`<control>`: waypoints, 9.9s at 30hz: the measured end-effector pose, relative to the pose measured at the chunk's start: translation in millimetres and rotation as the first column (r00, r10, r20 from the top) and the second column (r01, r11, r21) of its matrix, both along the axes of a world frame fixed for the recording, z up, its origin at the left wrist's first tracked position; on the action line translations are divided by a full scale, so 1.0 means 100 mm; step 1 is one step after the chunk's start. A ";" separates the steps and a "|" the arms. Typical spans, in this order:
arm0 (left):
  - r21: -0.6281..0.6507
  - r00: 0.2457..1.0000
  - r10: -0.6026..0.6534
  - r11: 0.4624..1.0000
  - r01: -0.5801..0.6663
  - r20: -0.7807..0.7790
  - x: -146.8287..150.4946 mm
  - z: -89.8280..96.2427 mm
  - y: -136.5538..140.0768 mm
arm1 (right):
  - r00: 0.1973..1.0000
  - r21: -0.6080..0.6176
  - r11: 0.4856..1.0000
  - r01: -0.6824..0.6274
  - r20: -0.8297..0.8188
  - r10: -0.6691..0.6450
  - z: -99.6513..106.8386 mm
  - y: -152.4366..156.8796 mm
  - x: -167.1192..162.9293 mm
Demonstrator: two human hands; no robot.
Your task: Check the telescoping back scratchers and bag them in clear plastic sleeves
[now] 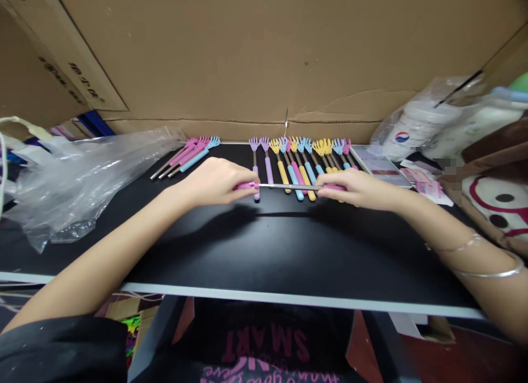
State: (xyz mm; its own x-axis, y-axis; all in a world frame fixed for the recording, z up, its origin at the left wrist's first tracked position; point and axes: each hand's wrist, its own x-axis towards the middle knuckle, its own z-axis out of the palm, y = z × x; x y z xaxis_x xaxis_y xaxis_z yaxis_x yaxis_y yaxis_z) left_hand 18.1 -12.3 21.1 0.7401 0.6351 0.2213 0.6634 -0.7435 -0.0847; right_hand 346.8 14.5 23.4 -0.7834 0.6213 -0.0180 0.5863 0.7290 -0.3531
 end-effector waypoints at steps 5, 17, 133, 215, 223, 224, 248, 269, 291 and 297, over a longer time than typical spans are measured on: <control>-0.271 0.989 0.147 0.951 -0.146 -0.018 -0.22 0.14 0.15 | 0.988 -0.301 0.943 0.138 0.105 -0.111 0.25 0.15 0.35; -0.093 0.946 0.265 0.954 -0.286 -0.188 -0.23 0.08 0.18 | 0.950 0.115 0.981 0.159 0.252 -0.184 0.09 0.13 0.26; 0.095 0.984 0.174 0.981 -0.170 -0.035 -0.14 -0.01 0.15 | 0.936 0.384 0.915 0.125 0.260 -0.238 0.11 -0.09 0.07; 0.264 0.998 0.004 0.964 0.014 -0.066 -0.05 -0.08 0.11 | 0.943 0.564 0.820 0.094 0.215 -0.256 0.02 -0.23 -0.12; 0.231 0.983 0.186 0.956 -0.181 0.000 -0.31 0.08 0.23 | 0.912 0.445 0.854 0.270 0.167 -0.375 0.30 -0.03 0.21; 0.236 0.982 0.189 0.955 -0.181 -0.008 -0.31 0.08 0.22 | 0.914 0.445 0.857 0.260 0.171 -0.367 0.29 -0.03 0.20; 0.469 0.994 -0.102 0.876 0.112 -0.047 0.24 -0.27 -0.08 | 0.954 0.704 0.710 0.007 0.209 -0.217 -0.25 -0.39 -0.35; 0.110 0.942 0.287 0.956 -0.271 -0.174 -0.18 0.10 0.11 | 0.897 0.437 0.863 0.252 0.229 -0.378 0.20 0.01 0.21; 0.441 1.000 -0.012 0.897 0.022 -0.026 0.29 -0.22 -0.15 | 0.961 0.713 0.697 0.077 0.134 -0.242 -0.16 -0.41 -0.31; 0.442 0.969 0.232 0.880 -0.173 -0.082 -0.14 0.07 0.10 | 0.876 0.736 0.630 0.248 0.106 -0.470 0.08 -0.21 -0.05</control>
